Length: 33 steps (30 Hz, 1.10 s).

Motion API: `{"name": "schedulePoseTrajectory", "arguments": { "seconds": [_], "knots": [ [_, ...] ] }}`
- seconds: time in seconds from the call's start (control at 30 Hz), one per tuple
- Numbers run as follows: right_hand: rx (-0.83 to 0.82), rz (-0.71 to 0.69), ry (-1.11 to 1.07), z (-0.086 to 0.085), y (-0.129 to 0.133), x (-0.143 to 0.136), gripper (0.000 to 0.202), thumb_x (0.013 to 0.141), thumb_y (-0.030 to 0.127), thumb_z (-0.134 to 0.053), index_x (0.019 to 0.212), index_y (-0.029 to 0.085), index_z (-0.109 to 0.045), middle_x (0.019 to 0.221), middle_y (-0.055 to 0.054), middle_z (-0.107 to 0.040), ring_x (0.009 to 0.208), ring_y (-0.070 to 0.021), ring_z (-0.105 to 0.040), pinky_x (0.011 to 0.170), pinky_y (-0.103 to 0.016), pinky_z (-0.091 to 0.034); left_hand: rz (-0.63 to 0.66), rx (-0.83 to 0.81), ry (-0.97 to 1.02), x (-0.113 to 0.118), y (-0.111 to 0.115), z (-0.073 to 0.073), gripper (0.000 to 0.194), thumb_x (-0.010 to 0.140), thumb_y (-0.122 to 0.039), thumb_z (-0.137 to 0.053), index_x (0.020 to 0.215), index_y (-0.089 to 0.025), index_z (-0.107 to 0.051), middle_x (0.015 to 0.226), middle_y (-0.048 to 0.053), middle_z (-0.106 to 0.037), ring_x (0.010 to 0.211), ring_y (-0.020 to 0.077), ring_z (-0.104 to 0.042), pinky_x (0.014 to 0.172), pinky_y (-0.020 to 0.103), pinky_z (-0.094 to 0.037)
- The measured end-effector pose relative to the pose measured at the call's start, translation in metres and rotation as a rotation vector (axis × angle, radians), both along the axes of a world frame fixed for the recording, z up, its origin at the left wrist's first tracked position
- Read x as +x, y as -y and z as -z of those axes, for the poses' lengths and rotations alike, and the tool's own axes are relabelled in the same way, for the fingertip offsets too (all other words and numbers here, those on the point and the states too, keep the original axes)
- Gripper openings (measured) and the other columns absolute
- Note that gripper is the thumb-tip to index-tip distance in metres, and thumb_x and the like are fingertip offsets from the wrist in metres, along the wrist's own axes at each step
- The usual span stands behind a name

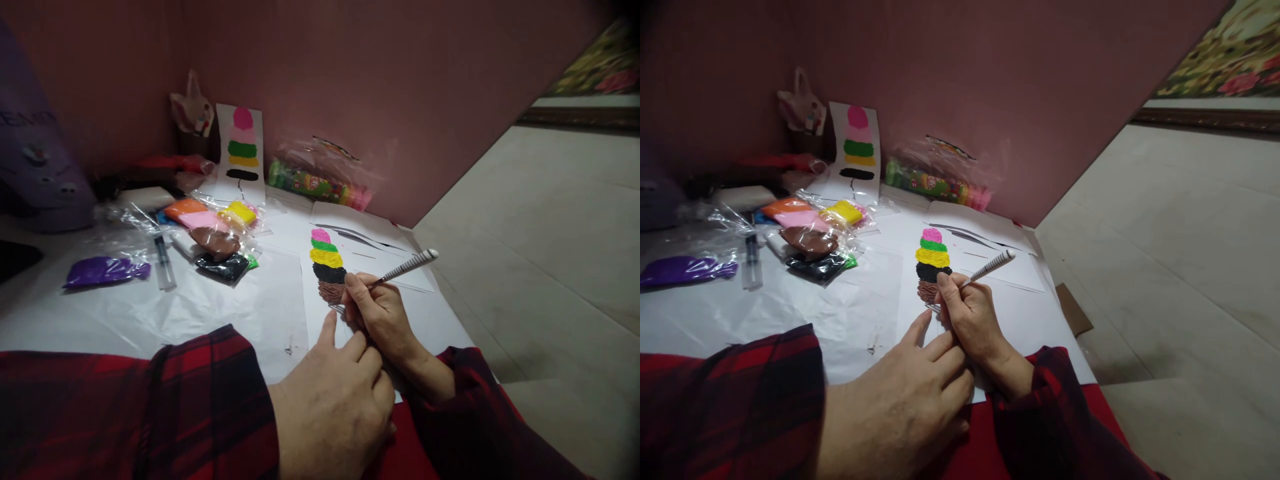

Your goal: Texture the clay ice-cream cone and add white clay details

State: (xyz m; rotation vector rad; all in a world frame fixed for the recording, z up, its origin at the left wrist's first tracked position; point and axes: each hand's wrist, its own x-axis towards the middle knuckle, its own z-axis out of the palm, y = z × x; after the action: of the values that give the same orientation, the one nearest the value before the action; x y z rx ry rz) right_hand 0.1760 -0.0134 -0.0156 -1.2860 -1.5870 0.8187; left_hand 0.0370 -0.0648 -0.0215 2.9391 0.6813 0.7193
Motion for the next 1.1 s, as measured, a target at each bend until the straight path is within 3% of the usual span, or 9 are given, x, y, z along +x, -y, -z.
{"name": "schedulePoseTrajectory", "arguments": {
  "seconds": [1.1],
  "knots": [
    [0.006, -0.046, 0.187, -0.0061, 0.0051, -0.0013, 0.046, 0.096, 0.049, -0.052, 0.061, 0.019, -0.052, 0.048, 0.004, -0.051, 0.043, -0.0076, -0.045, 0.044, -0.021, -0.038, 0.032, 0.004, 0.006, -0.0024, -0.0003, -0.0004, 0.029, 0.096, -0.036, -0.046, 0.106, -0.014, -0.063, 0.105, 0.009, -0.065, 0.105, 0.029, -0.056, 0.101, 0.067, -0.038]
  ]
}}
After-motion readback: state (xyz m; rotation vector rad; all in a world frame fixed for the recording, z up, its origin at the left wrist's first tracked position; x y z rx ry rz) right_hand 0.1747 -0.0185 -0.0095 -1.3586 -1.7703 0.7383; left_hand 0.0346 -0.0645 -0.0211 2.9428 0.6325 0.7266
